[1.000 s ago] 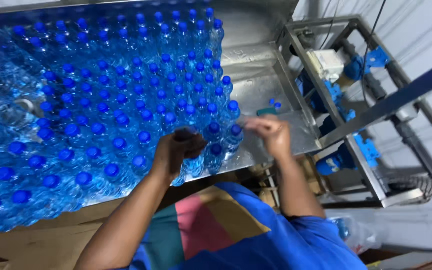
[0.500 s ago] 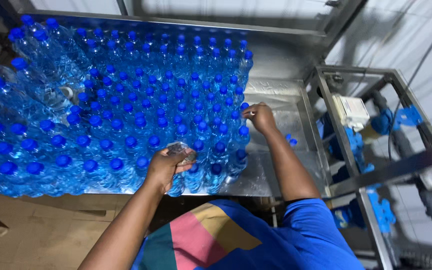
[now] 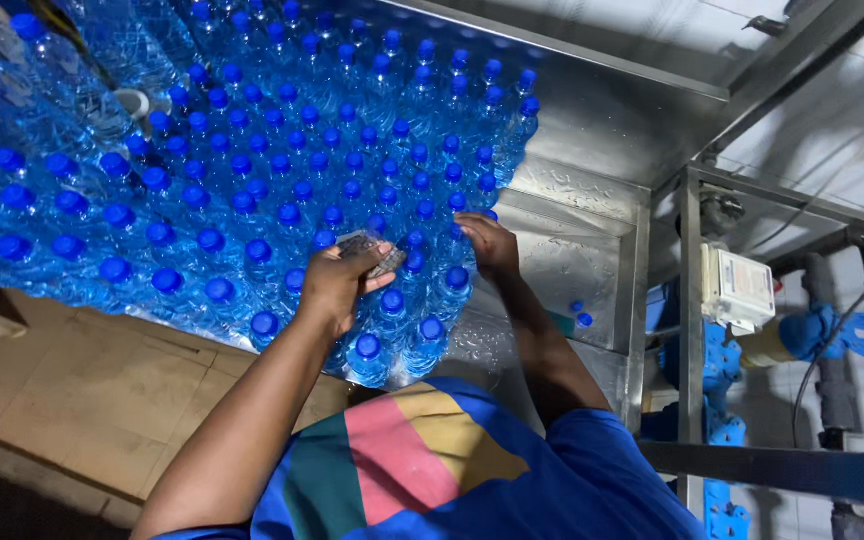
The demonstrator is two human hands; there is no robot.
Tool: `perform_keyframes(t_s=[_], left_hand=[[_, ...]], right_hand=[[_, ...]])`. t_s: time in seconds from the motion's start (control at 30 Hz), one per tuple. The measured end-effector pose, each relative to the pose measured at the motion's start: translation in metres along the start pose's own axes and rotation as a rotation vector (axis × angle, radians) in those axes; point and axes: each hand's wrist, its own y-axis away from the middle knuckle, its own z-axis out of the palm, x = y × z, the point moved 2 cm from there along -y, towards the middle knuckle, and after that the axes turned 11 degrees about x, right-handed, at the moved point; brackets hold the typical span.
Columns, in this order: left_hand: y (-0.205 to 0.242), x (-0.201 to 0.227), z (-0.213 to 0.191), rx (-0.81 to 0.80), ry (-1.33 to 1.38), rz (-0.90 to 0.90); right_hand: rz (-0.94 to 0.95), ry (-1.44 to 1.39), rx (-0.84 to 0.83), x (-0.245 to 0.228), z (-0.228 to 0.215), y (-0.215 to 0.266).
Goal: The person applies small labels to the caps of numerous blue-capped water bottles arranged on a metal table. The person picks labels from a small stack and places them on the bottle caps one at a time.
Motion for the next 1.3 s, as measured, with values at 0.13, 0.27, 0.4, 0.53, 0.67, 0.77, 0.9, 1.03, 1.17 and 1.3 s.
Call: perform_keyframes(t_s=[0.13, 0.27, 0.4, 0.53, 0.67, 0.77, 0.9, 1.03, 1.17, 1.3], left_hand=[[0.006, -0.003, 0.009, 0.040, 0.017, 0.041], [0.007, 0.002, 0.017, 0.029, -0.009, 0.052], [-0.004, 0.004, 0.027, 0.001, -0.029, 0.068], [-0.005, 0.007, 0.039, -0.048, -0.022, 0.064], [-0.004, 0.002, 0.041, -0.067, -0.028, 0.056], [-0.004, 0.003, 0.044, -0.078, -0.046, 0.063], [-0.006, 0.000, 0.046, -0.085, -0.059, 0.067], [-0.007, 0.003, 0.045, -0.080, -0.047, 0.047], [-0.009, 0.003, 0.047, -0.080, -0.059, 0.046], [-0.015, -0.002, 0.054, -0.082, -0.027, 0.048]], right_hand=[[-0.125, 0.134, 0.076, 0.000, -0.004, 0.019], [-0.178, 0.394, -0.114, 0.001, -0.007, 0.027], [-0.210, 0.443, 0.068, -0.010, -0.015, 0.014], [0.023, 0.295, -0.150, -0.013, -0.012, -0.001], [0.223, 0.189, -0.090, -0.014, -0.005, 0.007], [0.211, 0.260, -0.097, -0.014, -0.003, 0.005], [0.221, 0.388, -0.194, -0.021, -0.003, 0.001], [0.153, 0.318, -0.119, -0.025, -0.001, 0.004], [0.001, 0.334, -0.076, -0.028, -0.012, 0.012], [0.116, 0.067, 0.157, -0.041, -0.029, 0.000]])
